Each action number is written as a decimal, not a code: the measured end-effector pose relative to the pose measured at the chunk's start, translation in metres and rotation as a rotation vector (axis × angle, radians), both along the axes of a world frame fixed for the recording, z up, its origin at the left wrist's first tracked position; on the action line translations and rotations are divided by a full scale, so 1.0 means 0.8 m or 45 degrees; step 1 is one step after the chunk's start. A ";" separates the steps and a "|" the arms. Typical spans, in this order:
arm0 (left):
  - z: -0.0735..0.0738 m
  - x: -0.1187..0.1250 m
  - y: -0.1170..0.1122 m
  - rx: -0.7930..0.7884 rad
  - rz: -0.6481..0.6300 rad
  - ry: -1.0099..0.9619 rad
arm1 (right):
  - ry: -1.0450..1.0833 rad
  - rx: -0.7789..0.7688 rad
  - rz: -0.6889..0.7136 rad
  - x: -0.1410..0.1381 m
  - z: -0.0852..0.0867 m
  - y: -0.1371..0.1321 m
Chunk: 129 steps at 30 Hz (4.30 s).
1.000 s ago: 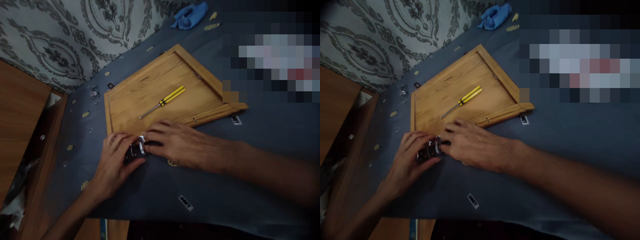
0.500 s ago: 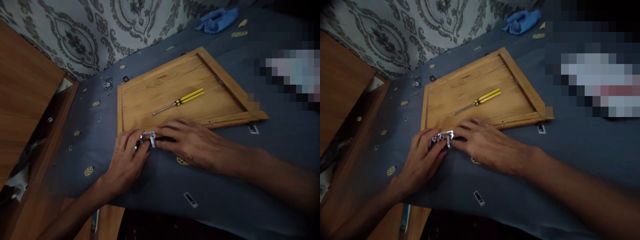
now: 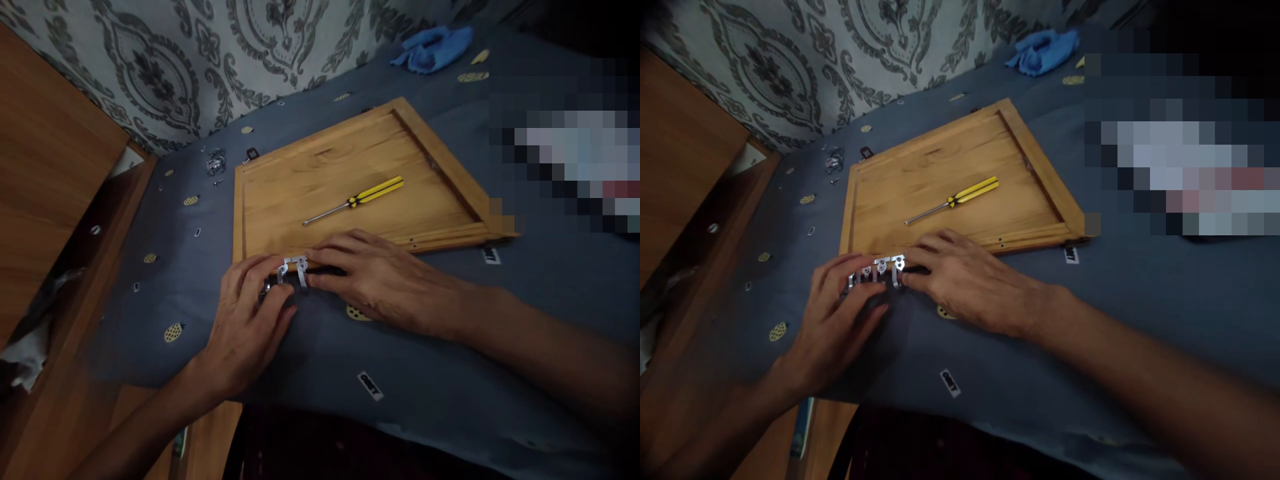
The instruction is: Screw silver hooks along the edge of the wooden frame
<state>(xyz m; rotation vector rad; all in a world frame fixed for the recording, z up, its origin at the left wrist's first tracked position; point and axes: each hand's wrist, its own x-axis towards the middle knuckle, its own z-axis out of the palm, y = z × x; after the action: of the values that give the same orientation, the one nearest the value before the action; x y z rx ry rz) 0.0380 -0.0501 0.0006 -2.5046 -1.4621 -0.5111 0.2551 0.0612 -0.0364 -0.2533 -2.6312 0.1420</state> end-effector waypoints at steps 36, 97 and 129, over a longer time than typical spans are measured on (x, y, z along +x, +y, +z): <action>-0.014 0.020 -0.048 -0.048 0.165 0.194 | -0.032 -0.046 0.021 0.000 0.005 0.001; -0.007 -0.020 -0.029 -0.398 0.059 -0.310 | -0.048 -0.095 0.010 0.001 0.007 -0.002; 0.073 -0.015 0.100 -1.005 -0.062 -0.447 | -0.068 -0.078 -0.024 0.001 0.006 -0.003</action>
<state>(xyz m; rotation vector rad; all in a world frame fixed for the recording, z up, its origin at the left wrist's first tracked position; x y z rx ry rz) 0.0258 0.0296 0.0589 -3.1632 -2.0526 -0.4574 0.2556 0.0584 -0.0319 -0.3069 -2.6790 0.2121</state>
